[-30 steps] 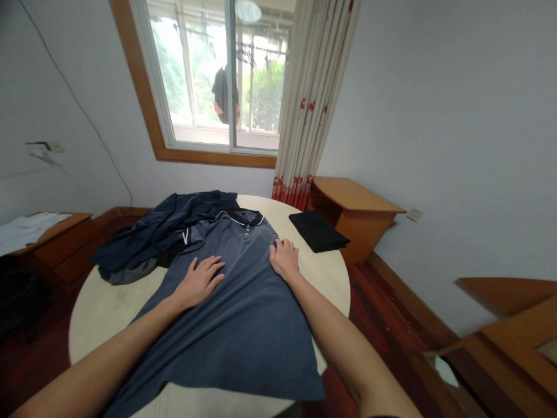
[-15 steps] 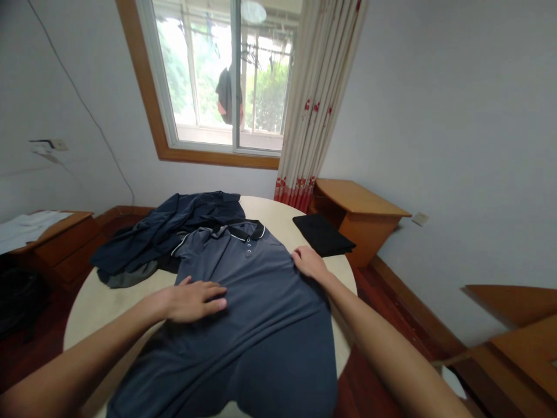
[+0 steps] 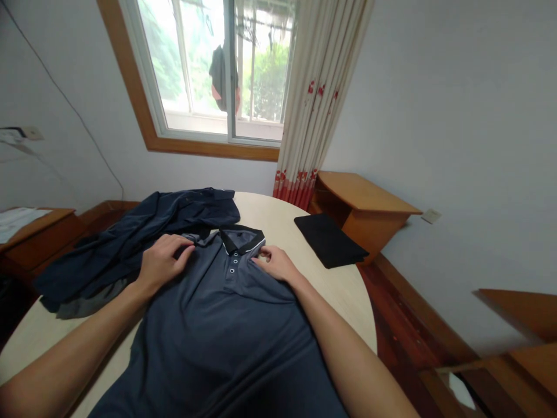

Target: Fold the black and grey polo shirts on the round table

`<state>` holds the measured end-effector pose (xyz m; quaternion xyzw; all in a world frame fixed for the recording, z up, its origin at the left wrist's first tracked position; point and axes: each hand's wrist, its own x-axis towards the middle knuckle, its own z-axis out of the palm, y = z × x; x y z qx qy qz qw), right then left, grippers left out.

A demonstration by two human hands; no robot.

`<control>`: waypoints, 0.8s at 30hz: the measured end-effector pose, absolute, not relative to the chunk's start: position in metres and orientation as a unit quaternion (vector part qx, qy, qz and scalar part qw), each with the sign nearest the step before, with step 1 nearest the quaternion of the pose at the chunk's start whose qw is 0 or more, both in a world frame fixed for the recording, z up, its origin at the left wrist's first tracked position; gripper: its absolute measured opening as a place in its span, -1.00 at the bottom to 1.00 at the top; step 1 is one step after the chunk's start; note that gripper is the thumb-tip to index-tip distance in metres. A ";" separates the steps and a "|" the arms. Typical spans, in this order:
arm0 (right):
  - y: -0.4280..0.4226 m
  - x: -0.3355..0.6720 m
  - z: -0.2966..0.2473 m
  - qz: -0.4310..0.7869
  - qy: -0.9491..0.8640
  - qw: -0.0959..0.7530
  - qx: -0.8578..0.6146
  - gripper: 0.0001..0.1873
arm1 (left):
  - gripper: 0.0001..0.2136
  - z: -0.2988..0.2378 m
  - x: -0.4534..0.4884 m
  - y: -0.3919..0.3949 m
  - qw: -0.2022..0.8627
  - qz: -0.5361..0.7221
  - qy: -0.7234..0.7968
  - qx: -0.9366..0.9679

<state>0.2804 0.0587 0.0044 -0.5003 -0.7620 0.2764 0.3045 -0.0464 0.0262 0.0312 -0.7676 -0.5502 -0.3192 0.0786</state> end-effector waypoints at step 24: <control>0.069 0.345 0.032 0.190 -0.636 0.476 -0.577 -0.61 | -0.69 0.052 -0.085 0.033 0.106 -0.350 -0.635 -0.680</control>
